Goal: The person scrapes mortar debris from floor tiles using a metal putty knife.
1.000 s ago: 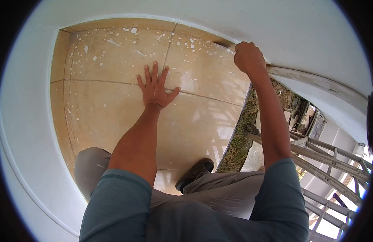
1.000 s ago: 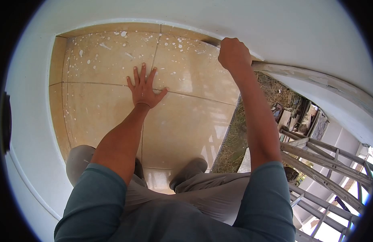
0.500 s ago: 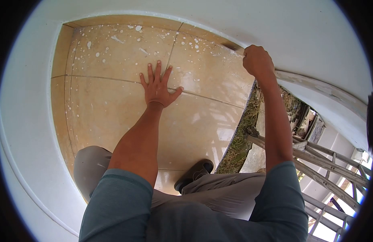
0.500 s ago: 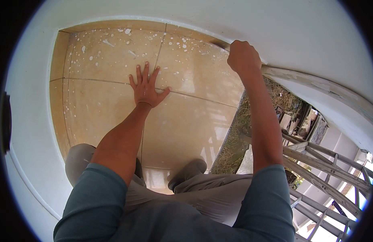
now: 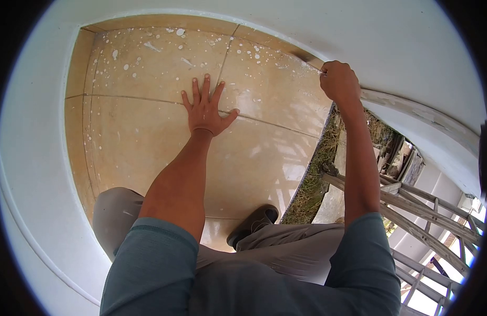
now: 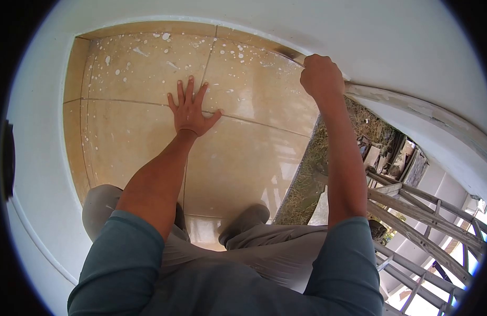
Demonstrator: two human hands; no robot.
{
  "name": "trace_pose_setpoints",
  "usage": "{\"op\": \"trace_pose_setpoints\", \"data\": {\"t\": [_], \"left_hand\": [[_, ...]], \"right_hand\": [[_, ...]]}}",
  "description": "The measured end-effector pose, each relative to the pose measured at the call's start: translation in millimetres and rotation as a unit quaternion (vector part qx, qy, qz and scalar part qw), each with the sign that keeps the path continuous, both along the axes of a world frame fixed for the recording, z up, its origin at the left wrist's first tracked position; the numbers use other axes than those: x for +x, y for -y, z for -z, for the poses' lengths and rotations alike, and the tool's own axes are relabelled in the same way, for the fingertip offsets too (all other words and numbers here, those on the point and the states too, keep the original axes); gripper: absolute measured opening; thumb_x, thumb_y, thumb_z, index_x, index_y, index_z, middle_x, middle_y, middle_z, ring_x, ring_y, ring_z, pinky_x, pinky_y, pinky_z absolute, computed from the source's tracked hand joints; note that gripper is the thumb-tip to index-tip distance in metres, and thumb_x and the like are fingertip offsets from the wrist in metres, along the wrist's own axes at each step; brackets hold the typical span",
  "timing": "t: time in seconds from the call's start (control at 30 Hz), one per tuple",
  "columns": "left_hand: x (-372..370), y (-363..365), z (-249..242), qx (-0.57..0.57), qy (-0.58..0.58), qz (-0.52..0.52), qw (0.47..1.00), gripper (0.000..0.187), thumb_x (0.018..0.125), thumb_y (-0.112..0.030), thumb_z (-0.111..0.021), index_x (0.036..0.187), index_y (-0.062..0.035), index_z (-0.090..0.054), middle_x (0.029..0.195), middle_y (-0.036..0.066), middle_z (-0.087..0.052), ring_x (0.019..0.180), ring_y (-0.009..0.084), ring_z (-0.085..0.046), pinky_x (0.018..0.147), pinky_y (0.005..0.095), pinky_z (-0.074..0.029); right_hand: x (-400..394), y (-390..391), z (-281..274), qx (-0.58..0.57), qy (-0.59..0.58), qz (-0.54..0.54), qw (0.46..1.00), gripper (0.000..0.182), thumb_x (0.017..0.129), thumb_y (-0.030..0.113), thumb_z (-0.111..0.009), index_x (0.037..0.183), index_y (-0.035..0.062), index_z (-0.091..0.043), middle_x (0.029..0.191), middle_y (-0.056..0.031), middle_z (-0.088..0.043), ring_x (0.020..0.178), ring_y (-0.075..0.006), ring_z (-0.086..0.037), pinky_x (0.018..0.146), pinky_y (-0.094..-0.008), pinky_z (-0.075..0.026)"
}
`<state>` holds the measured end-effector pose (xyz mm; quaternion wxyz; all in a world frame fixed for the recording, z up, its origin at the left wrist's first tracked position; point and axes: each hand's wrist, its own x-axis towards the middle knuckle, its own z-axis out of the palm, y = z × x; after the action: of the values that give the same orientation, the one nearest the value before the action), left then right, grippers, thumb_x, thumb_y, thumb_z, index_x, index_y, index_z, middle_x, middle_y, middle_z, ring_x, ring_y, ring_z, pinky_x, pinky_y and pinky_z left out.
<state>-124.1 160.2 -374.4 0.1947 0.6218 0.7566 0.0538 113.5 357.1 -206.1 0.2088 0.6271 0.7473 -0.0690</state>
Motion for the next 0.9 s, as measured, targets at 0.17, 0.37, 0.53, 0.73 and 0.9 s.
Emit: {"op": "trace_pose_setpoints", "data": {"t": [0.17, 0.37, 0.53, 0.73, 0.9], "left_hand": [[2, -1, 3, 0.011, 0.001, -0.003, 1.000, 0.090, 0.076, -0.067, -0.068, 0.153, -0.0316, -0.038, 0.167, 0.008, -0.016, 0.154, 0.0382, -0.007, 0.118, 0.0678, -0.004], [4, 2, 2, 0.007, 0.009, 0.002, 1.000, 0.090, 0.076, -0.067, -0.068, 0.153, -0.0317, -0.038, 0.167, 0.008, -0.015, 0.154, 0.0380, -0.007, 0.118, 0.0675, -0.004], [1, -5, 2, 0.013, -0.005, 0.000, 1.000, 0.089, 0.076, -0.067, -0.068, 0.153, -0.0319, -0.038, 0.167, 0.008, -0.016, 0.154, 0.0381, -0.007, 0.118, 0.0676, -0.004], [2, -2, 5, 0.023, 0.000, -0.001, 1.000, 0.090, 0.076, -0.067, -0.068, 0.153, -0.0318, -0.039, 0.167, 0.008, -0.016, 0.154, 0.0383, -0.007, 0.118, 0.0678, -0.004], [1, 1, 2, 0.008, -0.004, -0.001, 1.000, 0.089, 0.076, -0.068, -0.068, 0.152, -0.0316, -0.039, 0.167, 0.008, -0.016, 0.154, 0.0380, -0.007, 0.118, 0.0677, -0.004]], "right_hand": [[10, -1, 8, 0.014, -0.004, 0.004, 1.000, 0.020, 0.086, 0.011, -0.058, 0.098, 0.0084, -0.074, 0.103, -0.0200, -0.072, 0.097, -0.0385, -0.071, 0.084, -0.0475, -0.058], [19, -1, 5, 0.024, -0.001, 0.003, 1.000, 0.021, 0.086, 0.011, -0.059, 0.099, 0.0084, -0.074, 0.101, -0.0196, -0.072, 0.097, -0.0389, -0.070, 0.085, -0.0474, -0.058], [7, -3, 3, 0.010, 0.003, 0.020, 1.000, 0.020, 0.085, 0.012, -0.060, 0.099, 0.0080, -0.074, 0.099, -0.0194, -0.073, 0.097, -0.0389, -0.070, 0.086, -0.0469, -0.058], [11, -9, 15, 0.016, -0.002, -0.029, 0.999, 0.019, 0.084, 0.013, -0.062, 0.097, 0.0080, -0.075, 0.100, -0.0201, -0.072, 0.096, -0.0390, -0.070, 0.085, -0.0469, -0.058], [10, -9, 18, -0.009, 0.003, -0.014, 1.000, 0.021, 0.082, 0.010, -0.062, 0.098, 0.0086, -0.075, 0.101, -0.0205, -0.072, 0.096, -0.0392, -0.070, 0.085, -0.0467, -0.058]]}}
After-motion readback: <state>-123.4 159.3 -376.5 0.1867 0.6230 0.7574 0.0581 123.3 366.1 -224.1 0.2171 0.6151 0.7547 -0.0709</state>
